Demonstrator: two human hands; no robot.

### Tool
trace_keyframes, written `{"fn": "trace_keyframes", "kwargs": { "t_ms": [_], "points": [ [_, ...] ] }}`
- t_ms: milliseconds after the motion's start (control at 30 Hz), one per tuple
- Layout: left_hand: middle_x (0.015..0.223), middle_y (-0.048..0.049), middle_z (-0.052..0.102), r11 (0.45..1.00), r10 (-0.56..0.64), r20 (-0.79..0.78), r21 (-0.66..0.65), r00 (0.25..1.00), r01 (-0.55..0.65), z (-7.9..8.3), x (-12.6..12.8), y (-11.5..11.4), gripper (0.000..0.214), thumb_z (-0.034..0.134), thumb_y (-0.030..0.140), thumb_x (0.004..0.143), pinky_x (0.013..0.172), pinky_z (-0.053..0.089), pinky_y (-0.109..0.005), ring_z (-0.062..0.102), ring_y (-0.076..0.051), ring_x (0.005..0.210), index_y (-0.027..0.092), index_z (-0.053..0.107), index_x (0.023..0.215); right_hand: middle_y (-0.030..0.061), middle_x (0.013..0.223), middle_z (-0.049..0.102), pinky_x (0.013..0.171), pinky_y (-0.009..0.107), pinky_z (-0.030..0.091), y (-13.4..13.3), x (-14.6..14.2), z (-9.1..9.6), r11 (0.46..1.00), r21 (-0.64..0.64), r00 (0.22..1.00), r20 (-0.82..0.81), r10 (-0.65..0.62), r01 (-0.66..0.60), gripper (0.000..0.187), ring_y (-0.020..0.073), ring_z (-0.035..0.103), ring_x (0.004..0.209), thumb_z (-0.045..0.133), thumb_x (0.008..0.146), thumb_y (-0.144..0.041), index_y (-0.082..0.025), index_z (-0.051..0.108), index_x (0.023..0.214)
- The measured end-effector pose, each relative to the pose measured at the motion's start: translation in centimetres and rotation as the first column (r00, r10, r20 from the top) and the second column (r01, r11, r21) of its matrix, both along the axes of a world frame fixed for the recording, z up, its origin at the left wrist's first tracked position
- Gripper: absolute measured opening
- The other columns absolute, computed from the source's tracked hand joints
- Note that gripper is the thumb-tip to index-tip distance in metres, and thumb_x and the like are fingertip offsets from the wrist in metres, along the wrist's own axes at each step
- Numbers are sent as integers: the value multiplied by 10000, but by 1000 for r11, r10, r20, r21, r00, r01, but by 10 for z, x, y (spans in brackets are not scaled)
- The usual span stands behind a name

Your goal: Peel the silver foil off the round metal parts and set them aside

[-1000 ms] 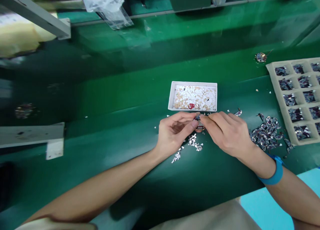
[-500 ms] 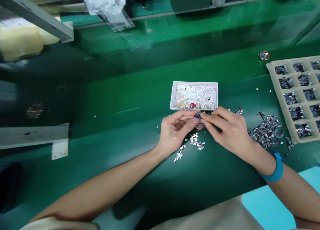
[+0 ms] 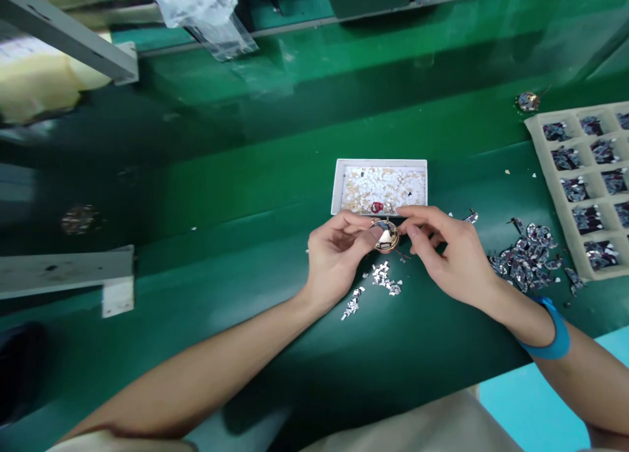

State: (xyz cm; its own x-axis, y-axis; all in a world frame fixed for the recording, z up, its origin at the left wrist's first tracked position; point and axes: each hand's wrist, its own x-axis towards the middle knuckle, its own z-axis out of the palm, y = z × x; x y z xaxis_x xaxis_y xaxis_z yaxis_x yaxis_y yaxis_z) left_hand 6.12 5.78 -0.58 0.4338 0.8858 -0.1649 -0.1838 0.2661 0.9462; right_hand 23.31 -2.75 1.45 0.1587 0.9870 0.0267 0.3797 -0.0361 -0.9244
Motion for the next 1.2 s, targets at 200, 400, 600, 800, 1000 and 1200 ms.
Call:
{"fn": "trace_keyframes", "kwargs": {
  "t_ms": [200,400,600,800,1000,1200],
  "points": [
    [719,-20,773,1000,23,-25,22,999,-22,-1,1,-1,179,848,224,764,630,667,-264,741,-154,598,172,682,809,16,786,727,542,228,496,2,0,2,994,-82,995,69,-66,71,191,115,647,638,656,1001,-359,-192,748,1013],
    [722,-15,771,1000,-21,-9,0,1000,21,-3,-1,2,219,878,293,776,591,663,-270,721,-150,561,176,703,838,0,708,669,425,200,452,8,4,-1,981,-187,967,-255,-2,-47,309,90,558,503,708,957,-482,-173,706,940],
    [720,-26,761,998,-67,-17,-14,998,67,-7,-3,5,283,904,365,779,605,663,-289,703,-149,558,169,708,837,2,722,670,416,196,419,9,3,-6,990,-133,950,-311,8,-52,318,83,553,505,724,954,-485,-172,690,911],
    [768,-18,775,996,-90,121,32,988,87,18,-9,4,288,889,396,835,489,611,-248,734,-169,608,191,697,898,12,790,696,503,234,460,6,7,2,971,-154,965,-215,147,-182,414,102,595,568,562,1051,-558,-185,689,921],
    [797,43,779,860,264,160,408,951,-307,23,-28,70,274,915,319,825,561,614,-241,745,-136,684,189,686,902,1,937,717,638,306,426,0,12,1,967,-116,784,569,250,-225,92,163,655,742,680,1011,-303,-221,717,1030],
    [655,86,725,740,637,-312,504,704,-446,-36,-94,184,150,797,53,849,536,508,-216,663,-99,618,148,699,789,21,1012,720,680,318,466,-2,12,-6,940,-46,725,624,291,-337,100,196,686,916,639,1039,-283,-225,720,1038]
  ]
}}
